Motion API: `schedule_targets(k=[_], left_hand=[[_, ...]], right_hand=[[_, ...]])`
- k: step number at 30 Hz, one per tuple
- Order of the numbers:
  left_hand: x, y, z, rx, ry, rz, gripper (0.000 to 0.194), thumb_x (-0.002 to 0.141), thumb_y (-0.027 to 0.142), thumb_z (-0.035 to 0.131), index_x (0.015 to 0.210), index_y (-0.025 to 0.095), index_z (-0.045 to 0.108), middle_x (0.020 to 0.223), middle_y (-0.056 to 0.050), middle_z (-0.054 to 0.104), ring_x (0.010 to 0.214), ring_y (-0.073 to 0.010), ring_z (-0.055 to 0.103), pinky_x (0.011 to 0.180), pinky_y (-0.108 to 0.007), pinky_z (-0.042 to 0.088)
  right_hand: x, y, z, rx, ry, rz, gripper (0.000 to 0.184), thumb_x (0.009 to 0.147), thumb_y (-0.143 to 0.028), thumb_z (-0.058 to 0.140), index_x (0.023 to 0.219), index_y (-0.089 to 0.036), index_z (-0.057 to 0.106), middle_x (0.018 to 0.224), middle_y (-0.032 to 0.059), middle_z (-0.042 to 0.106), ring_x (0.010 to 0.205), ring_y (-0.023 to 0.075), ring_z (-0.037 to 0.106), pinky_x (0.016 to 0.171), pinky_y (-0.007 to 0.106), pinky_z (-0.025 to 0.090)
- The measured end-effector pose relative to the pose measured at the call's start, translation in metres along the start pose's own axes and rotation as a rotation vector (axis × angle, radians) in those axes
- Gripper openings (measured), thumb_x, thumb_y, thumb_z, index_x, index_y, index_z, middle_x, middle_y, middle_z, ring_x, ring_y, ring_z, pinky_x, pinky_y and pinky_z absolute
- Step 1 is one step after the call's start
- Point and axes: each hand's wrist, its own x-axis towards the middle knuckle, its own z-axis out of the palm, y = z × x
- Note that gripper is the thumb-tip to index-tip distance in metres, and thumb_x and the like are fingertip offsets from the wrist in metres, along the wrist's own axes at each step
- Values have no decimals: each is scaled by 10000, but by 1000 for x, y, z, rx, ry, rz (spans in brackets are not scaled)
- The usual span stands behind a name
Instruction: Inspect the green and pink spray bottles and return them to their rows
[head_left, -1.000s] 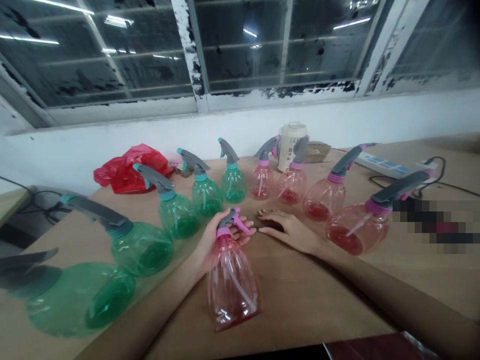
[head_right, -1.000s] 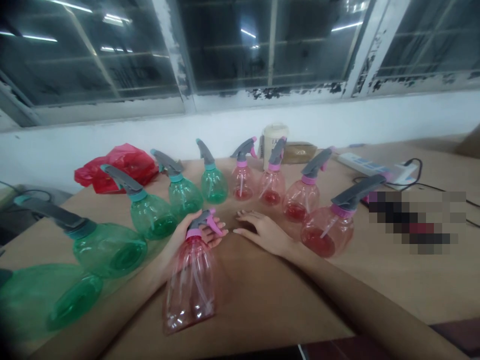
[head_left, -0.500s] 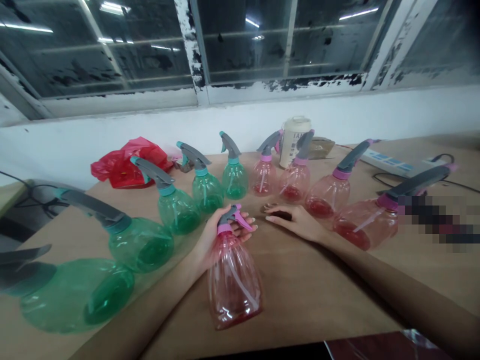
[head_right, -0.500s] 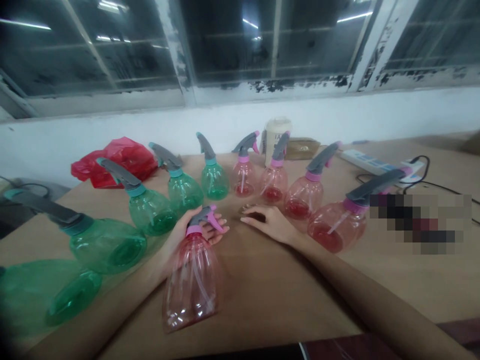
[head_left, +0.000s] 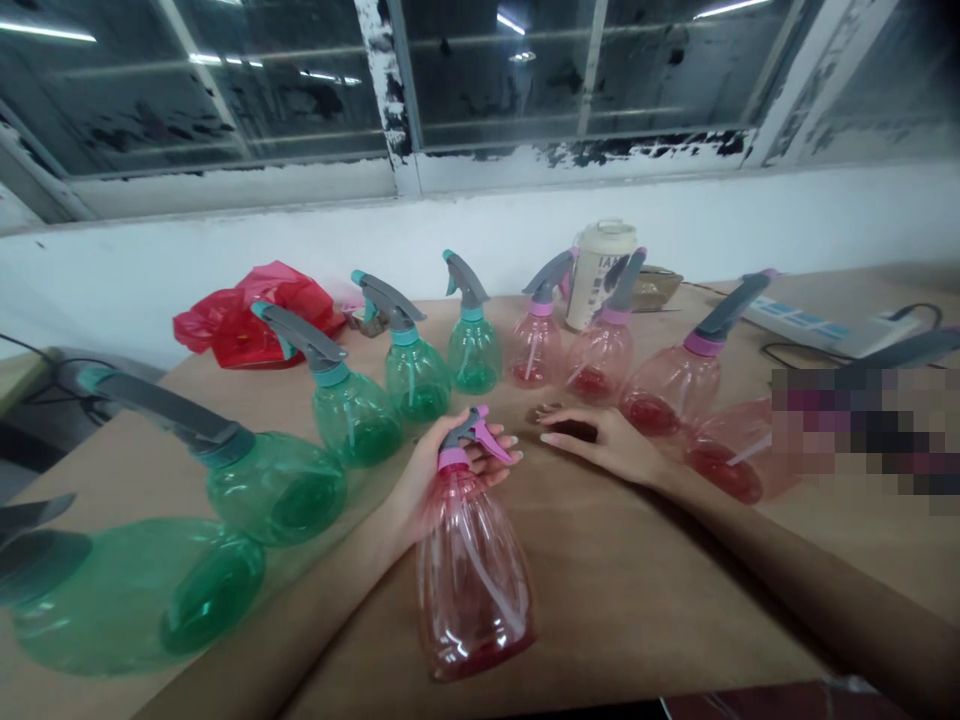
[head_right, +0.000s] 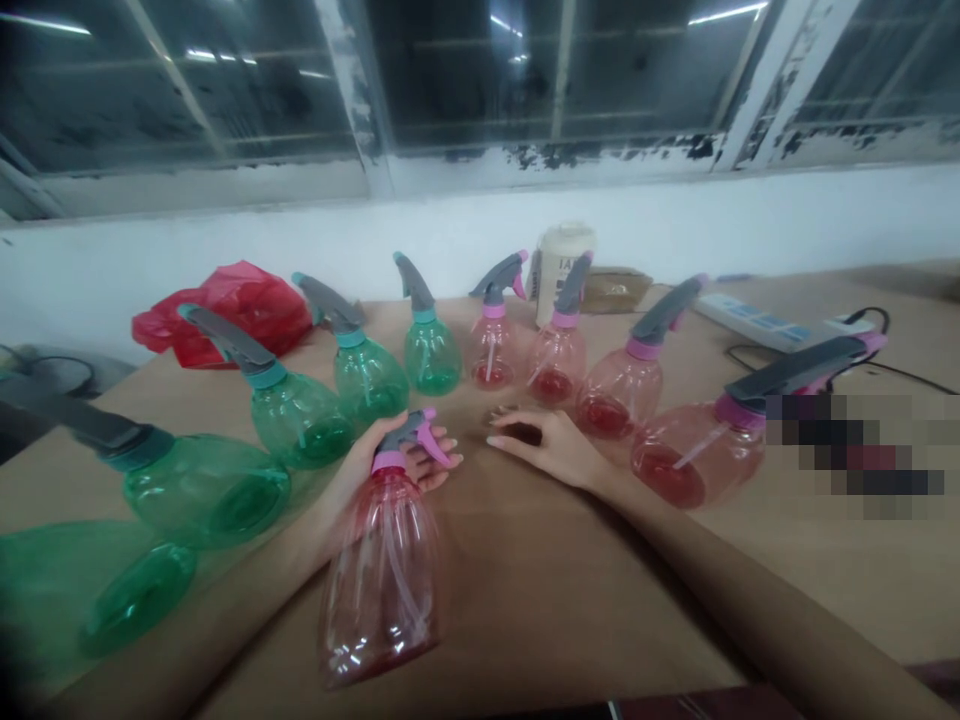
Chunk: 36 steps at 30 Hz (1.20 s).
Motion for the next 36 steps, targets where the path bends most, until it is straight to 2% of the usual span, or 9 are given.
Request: schedule_targets(k=[4, 7, 12, 14, 17, 19, 22, 27, 36], left_hand=[[0, 0, 1, 14, -12, -1, 341, 888, 349, 466, 887, 78, 674, 880, -157, 710, 820, -244, 697, 752, -313, 538], [0, 1, 1, 64, -35, -2, 265, 874, 293, 488, 843, 102, 669, 761, -111, 692, 695, -208, 687, 695, -306, 537], [-4, 2, -1, 126, -201, 82, 279, 855, 258, 522, 612, 137, 587, 517, -17, 542, 455, -109, 542, 479, -209, 454], [-3, 3, -2, 101, -196, 115, 267, 857, 275, 531, 641, 136, 602, 556, -25, 570, 506, -120, 575, 520, -219, 478], [1, 4, -5, 64, -39, 120, 245, 851, 341, 558, 781, 125, 649, 751, -85, 679, 703, -184, 671, 681, -278, 530], [5, 6, -8, 46, 11, 68, 304, 853, 393, 552, 869, 109, 659, 873, -129, 704, 814, -223, 687, 761, -313, 531], [8, 8, -11, 28, -17, 13, 365, 875, 409, 507, 940, 81, 654, 959, -165, 703, 904, -256, 681, 820, -343, 521], [5, 9, -10, 13, -61, 10, 380, 902, 390, 453, 952, 72, 656, 966, -172, 708, 936, -272, 675, 858, -377, 505], [5, 6, -11, -53, -109, -5, 395, 886, 387, 466, 892, 52, 674, 827, -163, 707, 841, -260, 684, 910, -429, 462]], right_hand=[[-2, -4, 5, -103, -3, -73, 373, 812, -464, 591, 1120, -262, 645, 1196, 28, 638, 1183, 223, 536, 1035, 445, 391], [-2, -2, 9, -176, -20, -123, 450, 810, -478, 593, 1188, -235, 606, 1254, 50, 601, 1229, 228, 494, 1067, 458, 352], [-3, 1, 12, -216, -29, -128, 487, 816, -497, 580, 1221, -226, 583, 1293, 60, 569, 1248, 232, 475, 1087, 468, 326], [-3, 1, 11, -219, -29, -121, 483, 824, -495, 570, 1224, -223, 580, 1297, 59, 566, 1250, 229, 474, 1087, 464, 330], [-3, 1, 11, -222, -43, -126, 478, 837, -486, 557, 1239, -228, 568, 1305, 48, 561, 1256, 221, 467, 1092, 452, 328], [-3, 1, 10, -221, -47, -127, 467, 844, -481, 548, 1244, -241, 563, 1312, 41, 555, 1261, 223, 461, 1091, 460, 328], [-4, 2, 10, -219, -56, -118, 458, 853, -478, 533, 1248, -247, 562, 1320, 40, 548, 1267, 228, 453, 1086, 462, 334], [-4, 3, 9, -225, -82, -101, 447, 867, -473, 511, 1243, -237, 565, 1336, 24, 535, 1283, 209, 432, 1102, 414, 326], [-5, 3, 9, -240, -95, -81, 465, 867, -481, 505, 1275, -258, 534, 1359, 11, 511, 1297, 218, 414, 1100, 438, 325]])
